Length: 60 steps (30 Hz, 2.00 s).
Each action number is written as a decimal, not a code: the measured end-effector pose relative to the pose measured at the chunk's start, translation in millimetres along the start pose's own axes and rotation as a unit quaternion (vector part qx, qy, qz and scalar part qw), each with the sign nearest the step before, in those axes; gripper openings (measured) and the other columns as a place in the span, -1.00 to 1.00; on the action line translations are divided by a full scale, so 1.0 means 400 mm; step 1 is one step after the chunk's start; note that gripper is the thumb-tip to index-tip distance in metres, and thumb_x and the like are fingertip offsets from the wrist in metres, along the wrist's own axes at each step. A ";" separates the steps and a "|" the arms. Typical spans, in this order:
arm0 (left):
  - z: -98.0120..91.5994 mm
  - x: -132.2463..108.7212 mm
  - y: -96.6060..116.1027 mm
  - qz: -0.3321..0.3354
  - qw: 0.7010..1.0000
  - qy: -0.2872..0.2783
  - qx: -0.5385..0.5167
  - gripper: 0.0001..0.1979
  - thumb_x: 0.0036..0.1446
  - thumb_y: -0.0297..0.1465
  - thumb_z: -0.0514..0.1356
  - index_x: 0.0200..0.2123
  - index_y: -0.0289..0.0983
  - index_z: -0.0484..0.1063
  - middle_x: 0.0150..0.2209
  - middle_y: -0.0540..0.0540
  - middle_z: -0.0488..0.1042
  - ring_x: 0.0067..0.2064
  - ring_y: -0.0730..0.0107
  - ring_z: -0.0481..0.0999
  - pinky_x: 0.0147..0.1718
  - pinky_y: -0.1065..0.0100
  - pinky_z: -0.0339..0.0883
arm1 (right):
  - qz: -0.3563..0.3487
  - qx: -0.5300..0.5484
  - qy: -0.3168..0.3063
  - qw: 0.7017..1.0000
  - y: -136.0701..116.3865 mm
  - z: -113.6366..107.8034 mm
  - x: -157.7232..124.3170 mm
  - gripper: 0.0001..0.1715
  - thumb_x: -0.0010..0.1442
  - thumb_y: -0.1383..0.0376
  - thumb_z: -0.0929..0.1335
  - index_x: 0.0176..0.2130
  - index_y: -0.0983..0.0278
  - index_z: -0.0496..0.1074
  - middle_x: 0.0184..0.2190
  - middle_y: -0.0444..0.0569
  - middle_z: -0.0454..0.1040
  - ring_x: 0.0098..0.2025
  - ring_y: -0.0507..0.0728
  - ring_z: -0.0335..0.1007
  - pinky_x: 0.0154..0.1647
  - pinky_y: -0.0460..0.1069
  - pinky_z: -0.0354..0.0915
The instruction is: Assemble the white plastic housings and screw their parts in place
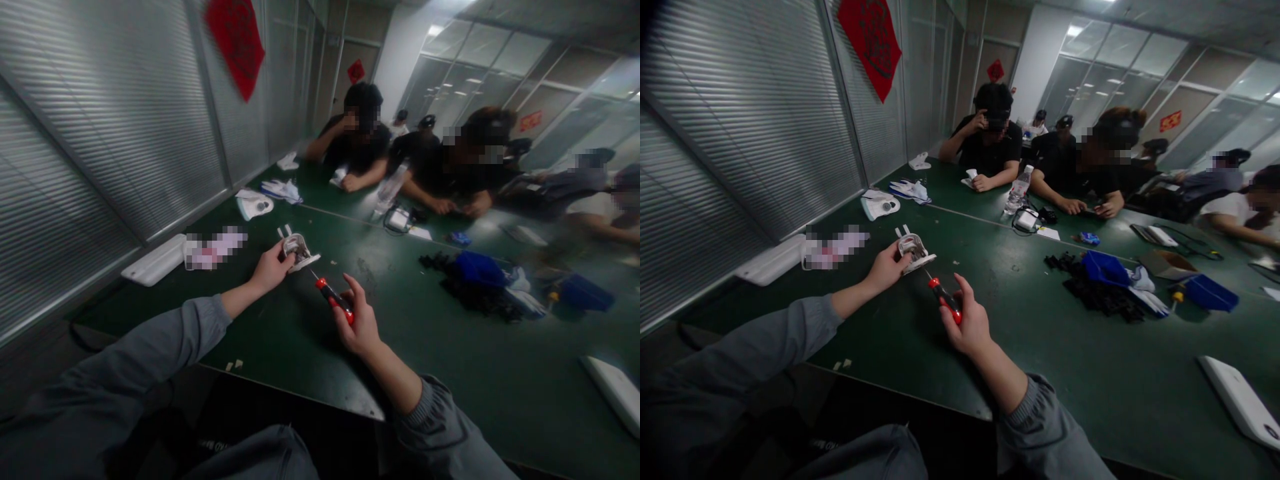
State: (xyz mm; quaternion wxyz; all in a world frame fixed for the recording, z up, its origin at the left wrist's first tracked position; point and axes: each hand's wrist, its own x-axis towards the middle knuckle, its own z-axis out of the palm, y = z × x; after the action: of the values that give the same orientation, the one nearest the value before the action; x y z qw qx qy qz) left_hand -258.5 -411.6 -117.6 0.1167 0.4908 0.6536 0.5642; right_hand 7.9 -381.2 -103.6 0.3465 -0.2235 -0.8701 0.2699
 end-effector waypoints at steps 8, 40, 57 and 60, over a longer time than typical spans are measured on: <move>0.001 0.001 -0.001 -0.006 1.000 0.001 -0.008 -0.61 0.17 -0.37 0.18 0.08 -0.28 0.44 -0.05 -0.15 0.58 0.00 0.17 0.56 0.09 0.14 0.39 | -0.009 -0.001 0.022 1.000 -0.006 0.002 0.005 -0.16 0.19 0.18 0.37 0.32 0.21 -0.02 -0.25 -0.05 0.44 -0.36 0.08 0.43 -0.33 -0.03 0.37; -0.006 -0.002 0.011 -0.011 1.000 -0.007 0.008 -0.61 0.20 -0.35 0.17 0.09 -0.31 0.43 -0.05 -0.16 0.58 -0.01 0.17 0.56 0.02 0.19 0.43 | 0.005 -0.004 0.029 1.000 0.003 0.009 0.000 -0.23 0.17 0.20 0.38 0.27 0.22 0.08 -0.29 -0.08 0.44 -0.42 0.05 0.40 -0.39 -0.07 0.34; -0.005 -0.001 0.006 0.010 1.000 -0.014 0.009 -0.59 0.23 -0.35 0.16 0.14 -0.28 0.40 -0.01 -0.16 0.57 0.00 0.22 0.56 0.08 0.19 0.39 | 0.000 -0.017 -0.007 1.000 0.002 0.005 0.003 -0.38 0.20 0.20 0.38 0.20 0.21 0.20 -0.29 -0.07 0.48 -0.41 0.04 0.42 -0.37 -0.08 0.35; -0.006 -0.001 0.009 0.006 1.000 -0.013 0.004 -0.60 0.22 -0.35 0.17 0.12 -0.29 0.41 -0.02 -0.17 0.57 0.01 0.21 0.56 0.08 0.18 0.39 | 0.000 -0.019 -0.012 1.000 0.000 0.002 0.004 -0.44 0.22 0.20 0.36 0.17 0.23 0.24 -0.31 -0.07 0.48 -0.42 0.04 0.42 -0.38 -0.08 0.35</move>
State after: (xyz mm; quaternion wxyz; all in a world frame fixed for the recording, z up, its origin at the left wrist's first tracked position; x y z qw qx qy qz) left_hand -258.0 -413.8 -114.0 0.1194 0.5026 0.6513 0.5558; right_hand 6.4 -380.5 -103.5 0.3317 -0.2266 -0.8792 0.2562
